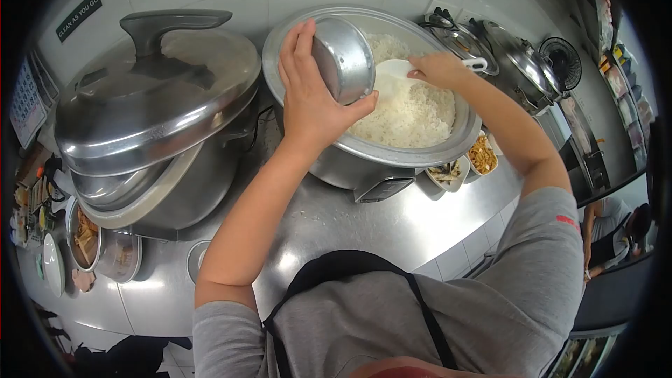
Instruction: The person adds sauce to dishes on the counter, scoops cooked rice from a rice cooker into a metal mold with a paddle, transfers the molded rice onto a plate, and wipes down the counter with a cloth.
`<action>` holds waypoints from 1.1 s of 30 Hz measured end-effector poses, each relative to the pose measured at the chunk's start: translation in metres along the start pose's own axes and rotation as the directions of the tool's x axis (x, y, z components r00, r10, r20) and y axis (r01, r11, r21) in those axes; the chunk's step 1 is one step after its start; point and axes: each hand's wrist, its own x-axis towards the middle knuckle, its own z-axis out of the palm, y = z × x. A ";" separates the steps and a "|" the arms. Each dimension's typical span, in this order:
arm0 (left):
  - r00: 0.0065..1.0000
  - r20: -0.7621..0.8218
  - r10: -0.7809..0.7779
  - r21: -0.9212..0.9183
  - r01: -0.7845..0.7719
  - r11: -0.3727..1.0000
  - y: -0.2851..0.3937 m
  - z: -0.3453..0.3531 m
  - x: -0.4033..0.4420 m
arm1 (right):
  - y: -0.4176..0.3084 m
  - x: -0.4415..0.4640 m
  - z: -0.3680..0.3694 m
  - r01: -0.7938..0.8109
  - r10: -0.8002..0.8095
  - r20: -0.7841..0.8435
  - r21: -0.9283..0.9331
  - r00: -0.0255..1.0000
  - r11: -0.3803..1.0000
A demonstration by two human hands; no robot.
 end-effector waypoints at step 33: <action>0.994 -0.053 -0.098 -0.019 0.098 0.995 -0.004 0.002 0.000 | -0.012 0.043 0.020 0.031 -0.025 -0.099 0.063 0.995 0.998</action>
